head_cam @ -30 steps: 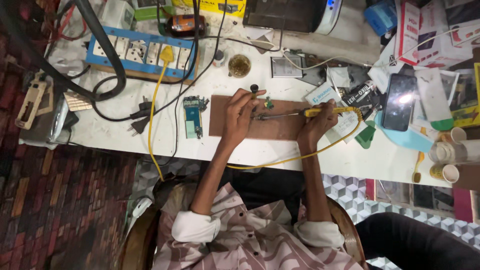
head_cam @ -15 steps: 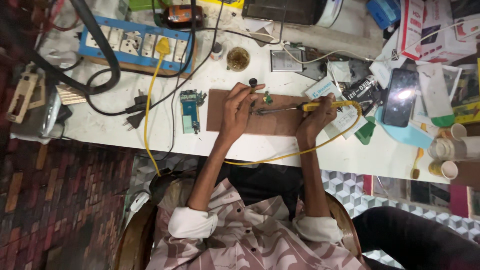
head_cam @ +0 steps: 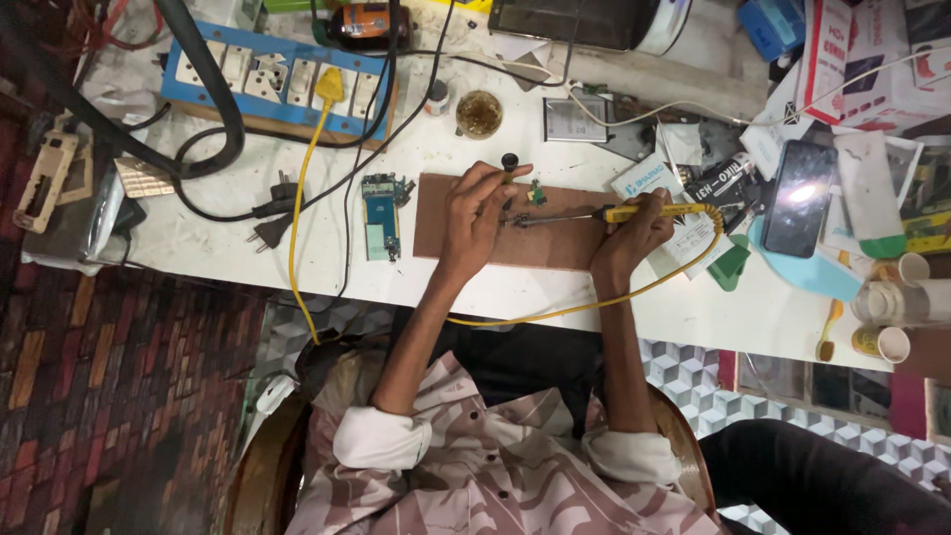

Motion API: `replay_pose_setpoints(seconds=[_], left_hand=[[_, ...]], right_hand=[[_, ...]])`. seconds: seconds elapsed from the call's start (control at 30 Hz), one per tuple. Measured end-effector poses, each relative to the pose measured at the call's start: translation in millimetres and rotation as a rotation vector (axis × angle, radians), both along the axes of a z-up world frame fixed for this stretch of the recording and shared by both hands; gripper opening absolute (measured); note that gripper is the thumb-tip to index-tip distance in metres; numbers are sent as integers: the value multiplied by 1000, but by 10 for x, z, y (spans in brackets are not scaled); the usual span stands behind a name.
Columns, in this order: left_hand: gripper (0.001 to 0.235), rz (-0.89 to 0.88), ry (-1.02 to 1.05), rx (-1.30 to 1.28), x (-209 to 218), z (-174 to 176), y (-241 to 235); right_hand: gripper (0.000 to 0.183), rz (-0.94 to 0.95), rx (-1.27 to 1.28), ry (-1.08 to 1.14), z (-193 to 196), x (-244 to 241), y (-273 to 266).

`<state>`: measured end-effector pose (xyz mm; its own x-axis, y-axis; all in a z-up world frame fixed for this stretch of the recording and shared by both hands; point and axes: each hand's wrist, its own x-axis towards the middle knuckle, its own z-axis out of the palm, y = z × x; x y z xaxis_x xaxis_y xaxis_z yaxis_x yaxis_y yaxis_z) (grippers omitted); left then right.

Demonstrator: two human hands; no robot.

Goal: The person uses a soldering iron and tweezers to solder components onto a small green circuit board. They repeatedly heat joints and apply solder while holding the board steady on a brown mat.

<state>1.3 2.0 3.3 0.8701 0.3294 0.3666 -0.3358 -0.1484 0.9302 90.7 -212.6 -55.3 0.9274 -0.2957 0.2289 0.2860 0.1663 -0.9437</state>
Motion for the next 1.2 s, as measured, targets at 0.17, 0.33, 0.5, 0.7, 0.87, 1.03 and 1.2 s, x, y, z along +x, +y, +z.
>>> replay_pose_setpoints(seconds=[0.17,0.33,0.5,0.7,0.87,1.03,1.2], left_hand=[[28,-4,6,-2,-11,-8,2],[27,-16,-33,-5,0,-24,17],[27,-10,-5,-9,4,-34,3],[26,22,-7,47,3,13,38],[26,26,-9,59,-4,6,6],[25,8,38,8,-32,-8,22],[26,54,-26,120,-17,7,45]], right_hand=[[42,-42,30,32,15,-13,9],[41,-57,35,49,31,19,17],[41,-8,-24,-7,-2,-11,-18],[40,-112,-126,-53,34,-44,63],[42,-67,-290,-117,130,-122,37],[40,-32,-255,-154,139,-117,55],[42,-93,-221,-108,107,-36,59]])
